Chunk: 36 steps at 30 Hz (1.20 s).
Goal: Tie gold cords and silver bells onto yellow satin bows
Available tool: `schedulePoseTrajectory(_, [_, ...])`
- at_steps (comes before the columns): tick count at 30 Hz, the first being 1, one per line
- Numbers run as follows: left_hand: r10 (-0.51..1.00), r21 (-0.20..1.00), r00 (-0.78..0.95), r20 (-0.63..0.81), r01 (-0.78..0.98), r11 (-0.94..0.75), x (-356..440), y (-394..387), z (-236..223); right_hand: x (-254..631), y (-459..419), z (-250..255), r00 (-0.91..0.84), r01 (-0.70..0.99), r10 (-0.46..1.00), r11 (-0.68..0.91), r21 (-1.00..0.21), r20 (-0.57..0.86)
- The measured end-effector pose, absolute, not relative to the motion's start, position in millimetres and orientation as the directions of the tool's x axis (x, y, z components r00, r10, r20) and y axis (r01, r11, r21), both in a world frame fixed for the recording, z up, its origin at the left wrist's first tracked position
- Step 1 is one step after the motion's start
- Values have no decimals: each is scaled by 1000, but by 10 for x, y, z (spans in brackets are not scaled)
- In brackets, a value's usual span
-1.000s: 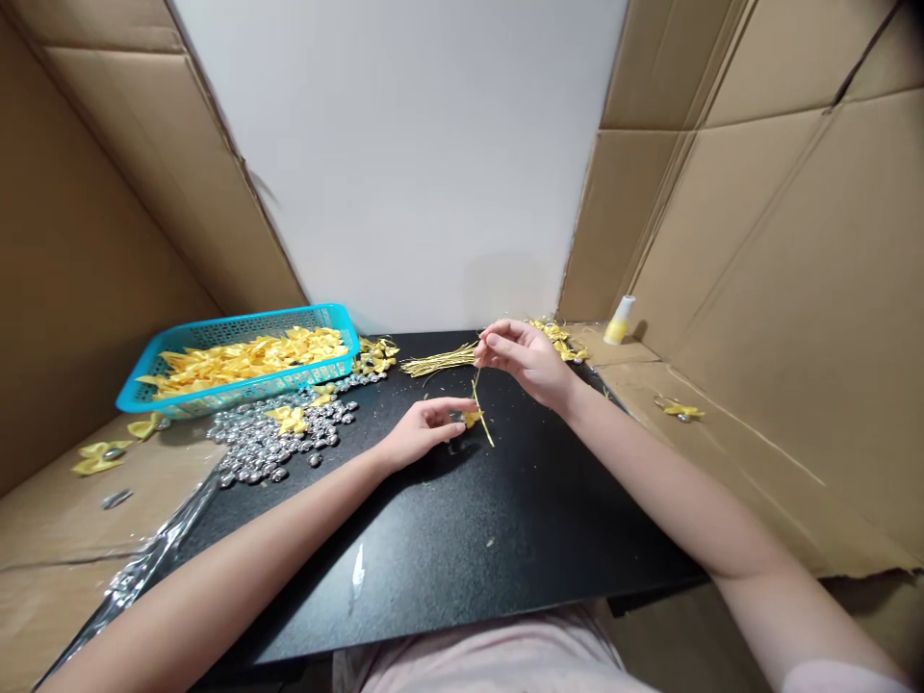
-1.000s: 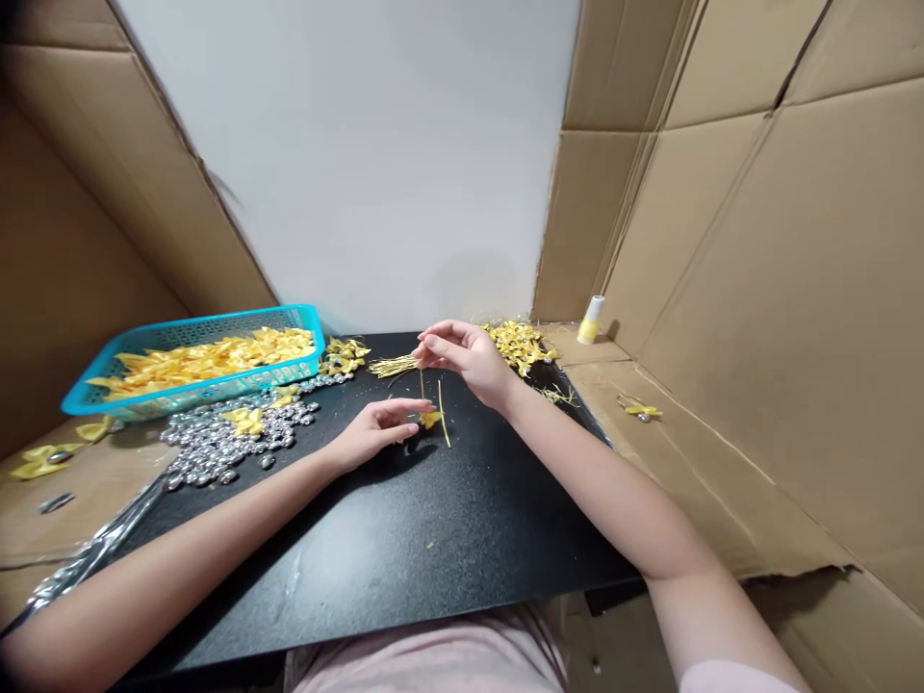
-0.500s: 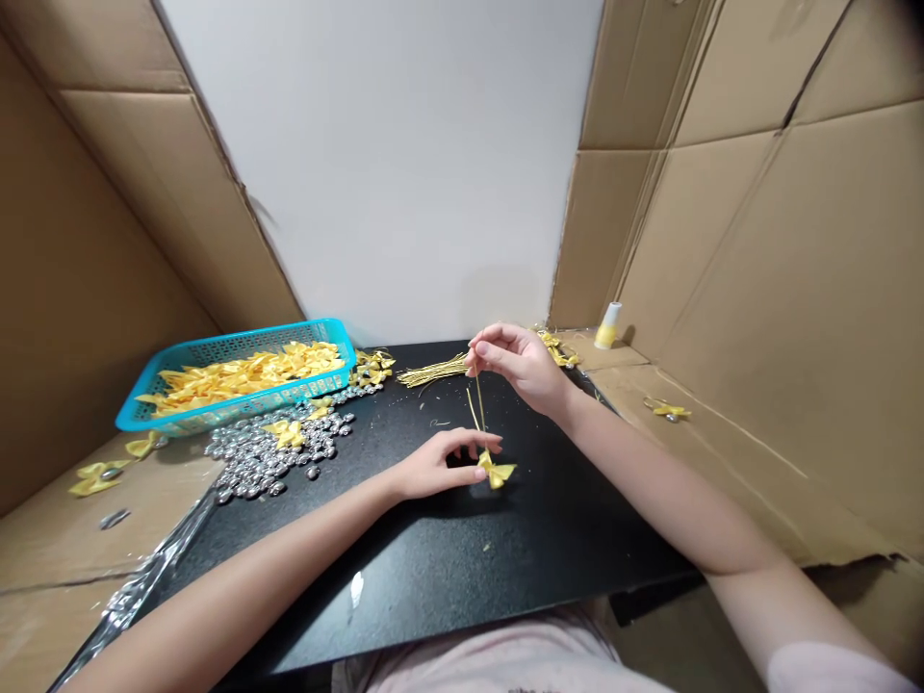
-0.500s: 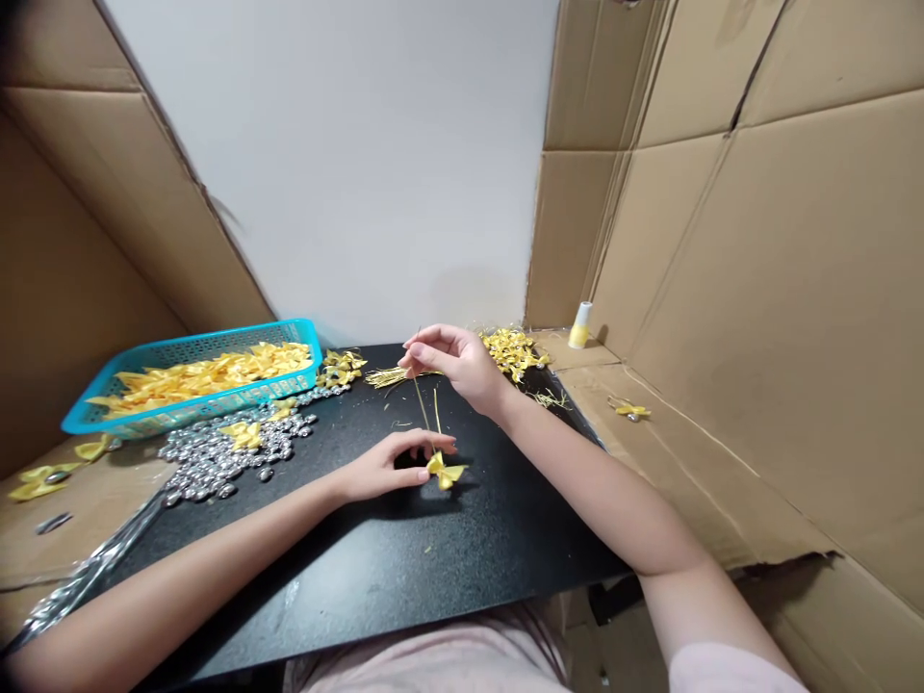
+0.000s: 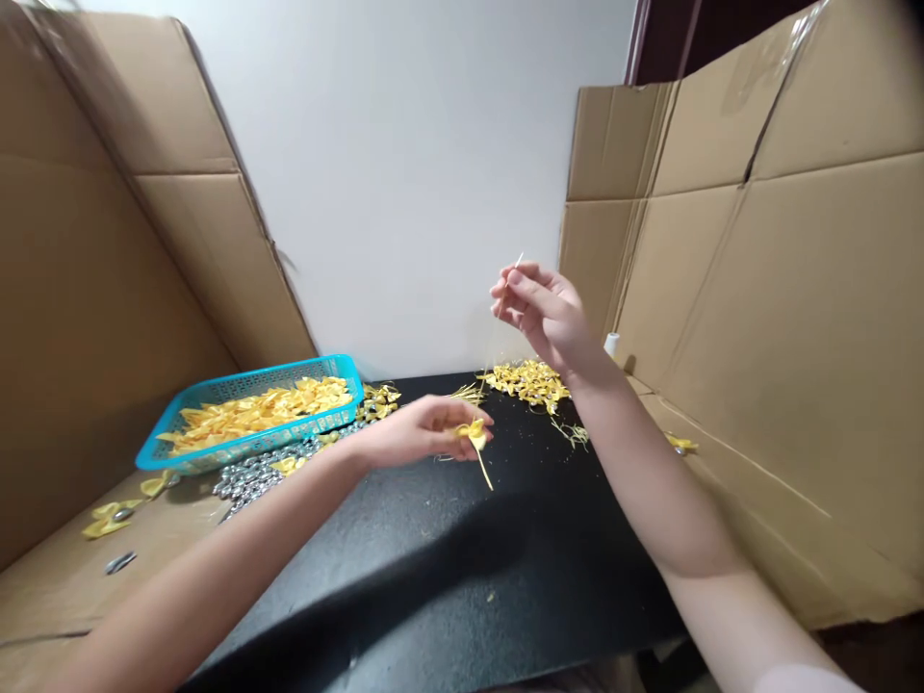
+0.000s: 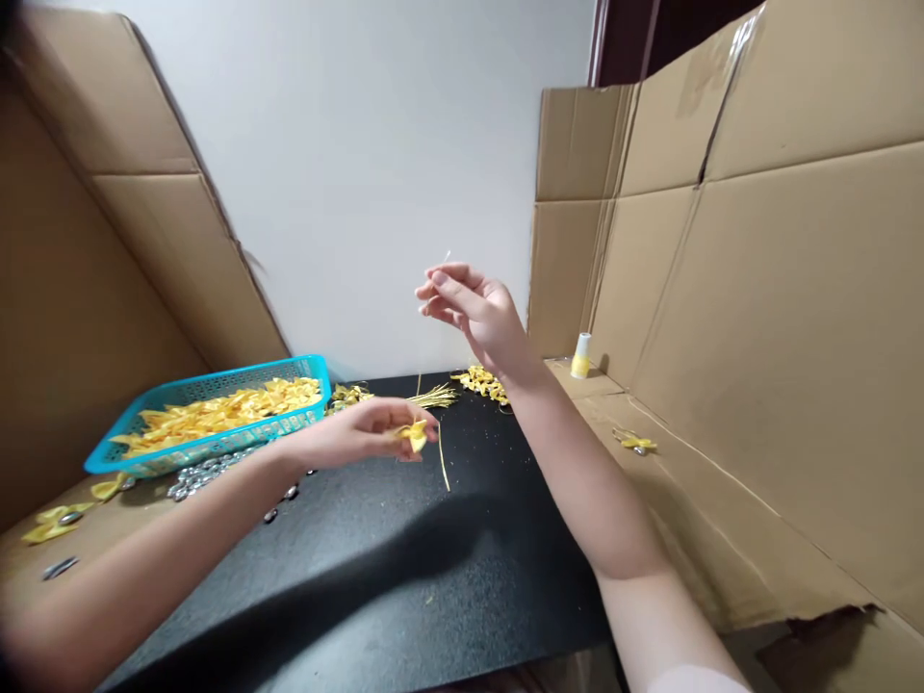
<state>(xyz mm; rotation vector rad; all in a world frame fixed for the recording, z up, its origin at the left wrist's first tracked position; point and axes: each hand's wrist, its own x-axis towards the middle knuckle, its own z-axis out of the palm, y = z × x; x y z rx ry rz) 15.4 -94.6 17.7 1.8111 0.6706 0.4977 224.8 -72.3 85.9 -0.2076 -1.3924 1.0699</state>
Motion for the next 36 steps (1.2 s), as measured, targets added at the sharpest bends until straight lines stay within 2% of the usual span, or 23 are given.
schedulePoseTrajectory(2, [701,924,707,93,200,-324,128,-947,476,2298,-752,1001,-135,-478,669,602,-640,731])
schedulePoseTrajectory(5, [676,811,677,290,201,-549,133,-1045,783,2371,-829,1070,-5,-482,647,666,-569,762])
schedulePoseTrajectory(7, [653,731,641,403,204,-651,153,-1134,860,2404,-875,1049,41,-447,664,681,-580,747])
schedulePoseTrajectory(9, [631,675,629,453,220,-704,166,-1211,864,2424,-911,1017,43,-373,682,689,-622,730])
schedulePoseTrajectory(13, [620,648,629,468,233,-725,107,-1321,830,2457,-999,1005,0,-245,681,710,-660,733])
schedulePoseTrajectory(18, [678,675,464,569,207,-708,-21,-1458,893,2470,-1163,1059,-29,-228,700,691,-686,714])
schedulePoseTrajectory(23, [666,637,250,703,197,-746,19,-1502,895,2368,-1243,1046,-215,-245,709,626,-740,671])
schedulePoseTrajectory(27, [632,618,172,756,129,-775,86,-1451,847,2214,-1238,980,-318,-236,678,620,-748,662])
schedulePoseTrajectory(31, [609,607,139,781,60,-792,120,-1440,835,2032,-1311,910,-361,-110,617,716,-689,699])
schedulePoseTrajectory(36, [559,555,85,825,63,-829,166,-1491,832,1805,-1402,838,-177,147,544,838,-525,820])
